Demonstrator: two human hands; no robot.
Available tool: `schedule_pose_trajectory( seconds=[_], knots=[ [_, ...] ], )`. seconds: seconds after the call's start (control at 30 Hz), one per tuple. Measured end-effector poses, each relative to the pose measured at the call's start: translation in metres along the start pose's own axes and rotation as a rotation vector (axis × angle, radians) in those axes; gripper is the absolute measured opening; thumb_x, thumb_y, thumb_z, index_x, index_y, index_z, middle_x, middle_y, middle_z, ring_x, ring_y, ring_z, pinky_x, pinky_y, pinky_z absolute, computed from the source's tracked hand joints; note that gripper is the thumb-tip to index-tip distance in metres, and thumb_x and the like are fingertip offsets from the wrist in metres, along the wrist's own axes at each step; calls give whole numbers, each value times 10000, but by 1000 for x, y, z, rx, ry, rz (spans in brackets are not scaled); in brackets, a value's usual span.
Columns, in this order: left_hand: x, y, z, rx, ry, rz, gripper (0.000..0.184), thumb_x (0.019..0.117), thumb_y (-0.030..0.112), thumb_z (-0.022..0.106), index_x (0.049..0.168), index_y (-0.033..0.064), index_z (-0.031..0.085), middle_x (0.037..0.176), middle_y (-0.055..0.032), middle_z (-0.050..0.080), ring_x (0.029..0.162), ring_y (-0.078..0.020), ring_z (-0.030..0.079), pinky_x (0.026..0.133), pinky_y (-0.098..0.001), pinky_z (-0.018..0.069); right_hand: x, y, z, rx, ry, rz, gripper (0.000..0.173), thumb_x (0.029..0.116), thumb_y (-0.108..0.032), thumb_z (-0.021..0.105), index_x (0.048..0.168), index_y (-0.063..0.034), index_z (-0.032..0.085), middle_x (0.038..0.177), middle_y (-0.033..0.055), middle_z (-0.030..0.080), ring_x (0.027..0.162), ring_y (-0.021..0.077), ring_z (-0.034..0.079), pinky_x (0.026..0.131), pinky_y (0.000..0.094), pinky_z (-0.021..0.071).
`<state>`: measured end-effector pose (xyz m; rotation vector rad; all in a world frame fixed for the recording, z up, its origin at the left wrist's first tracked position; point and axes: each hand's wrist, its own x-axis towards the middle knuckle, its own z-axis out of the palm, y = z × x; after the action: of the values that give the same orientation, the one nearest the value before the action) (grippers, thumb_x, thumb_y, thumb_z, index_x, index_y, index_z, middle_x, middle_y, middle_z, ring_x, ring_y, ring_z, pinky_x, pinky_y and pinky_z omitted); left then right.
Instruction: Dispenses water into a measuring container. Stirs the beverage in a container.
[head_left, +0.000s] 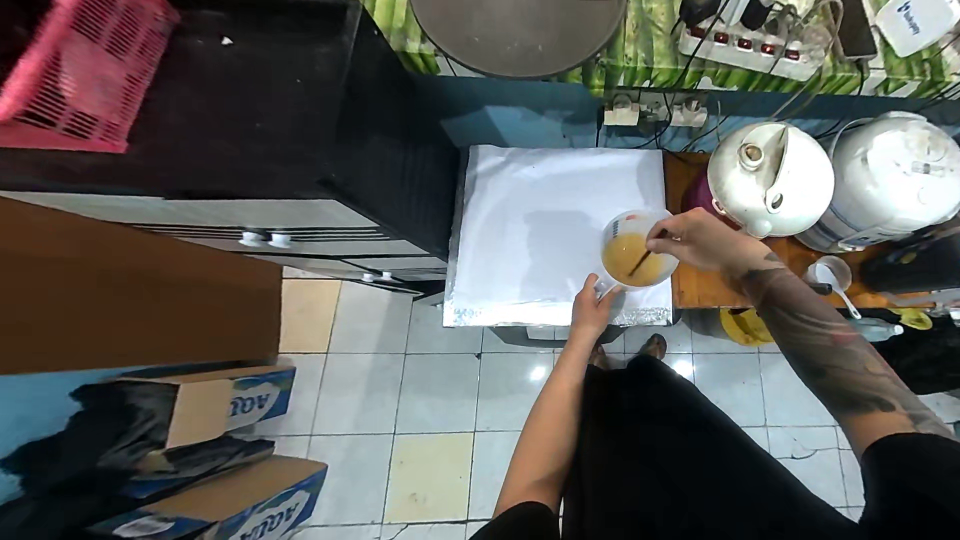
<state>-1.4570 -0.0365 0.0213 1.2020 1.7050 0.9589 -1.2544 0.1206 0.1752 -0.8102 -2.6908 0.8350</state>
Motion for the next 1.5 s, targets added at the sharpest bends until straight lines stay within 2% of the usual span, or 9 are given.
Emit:
schedule_pose_trajectory(
  seconds=[0.1, 0.2, 0.37, 0.7, 1.07, 1.17, 1.3, 1.43, 1.5],
  knots=[
    [1, 1, -1, 20, -9, -7, 371, 995, 363, 682, 1168, 52, 578, 895, -151, 673, 802, -286, 677, 746, -522, 572, -2, 4, 0, -57, 43, 24, 261, 1063, -239, 535, 1109, -76, 734, 999, 96, 746, 964, 238, 711, 935, 482, 551],
    [0, 2, -2, 18, -6, -5, 374, 992, 367, 685, 1169, 56, 577, 889, -147, 671, 792, -282, 673, 738, -515, 571, -5, 5, -10, 11, 7, 105, 242, 1048, -251, 563, 1047, -92, 746, 859, 53, 733, 787, 167, 701, 784, 431, 583],
    [-1, 4, -4, 51, -16, -7, 417, 991, 390, 681, 1196, 44, 573, 888, -173, 668, 773, -315, 672, 710, -542, 570, -12, 9, -1, 39, 69, 122, 258, 1059, -253, 547, 1112, -94, 743, 991, 75, 743, 930, 201, 699, 904, 469, 547],
    [1, 2, -4, 62, -14, 0, 390, 989, 380, 687, 1176, 54, 580, 878, -158, 671, 784, -300, 676, 725, -536, 569, -28, 12, 3, 150, 105, 124, 228, 1046, -238, 577, 1071, -81, 739, 925, 38, 745, 837, 107, 711, 827, 350, 601],
    [1, 2, -5, 44, -29, 10, 367, 991, 368, 686, 1165, 62, 582, 880, -144, 677, 789, -285, 680, 726, -520, 573, -27, 15, -3, 32, 152, 129, 242, 1049, -237, 565, 1090, -83, 748, 960, 69, 746, 893, 169, 707, 867, 415, 568],
    [1, 0, -5, 42, -21, 27, 360, 991, 366, 686, 1150, 63, 576, 848, -138, 664, 751, -278, 668, 693, -511, 567, -25, 10, -8, 74, 31, 126, 220, 1038, -245, 586, 1061, -102, 752, 914, 35, 753, 838, 126, 719, 821, 390, 594],
    [1, 3, -6, 70, -39, -14, 397, 988, 399, 683, 1174, 63, 582, 884, -159, 677, 786, -315, 681, 710, -551, 570, -15, 8, -8, -42, 23, 47, 252, 1059, -241, 542, 1110, -96, 742, 1002, 69, 743, 978, 217, 699, 952, 474, 539],
    [0, 0, -5, 60, -20, 6, 377, 986, 391, 687, 1158, 72, 584, 869, -144, 672, 778, -296, 676, 709, -541, 568, -10, -3, -16, 4, -75, 41, 204, 1031, -228, 595, 1039, -104, 756, 888, 40, 742, 828, 163, 708, 810, 436, 582],
    [-1, 3, -5, 65, -20, 2, 378, 988, 388, 685, 1164, 70, 582, 863, -147, 670, 769, -298, 673, 704, -539, 568, -6, -4, -9, 20, -95, -47, 224, 1046, -231, 578, 1092, -105, 758, 984, 38, 757, 929, 149, 718, 900, 407, 581]
  ],
)
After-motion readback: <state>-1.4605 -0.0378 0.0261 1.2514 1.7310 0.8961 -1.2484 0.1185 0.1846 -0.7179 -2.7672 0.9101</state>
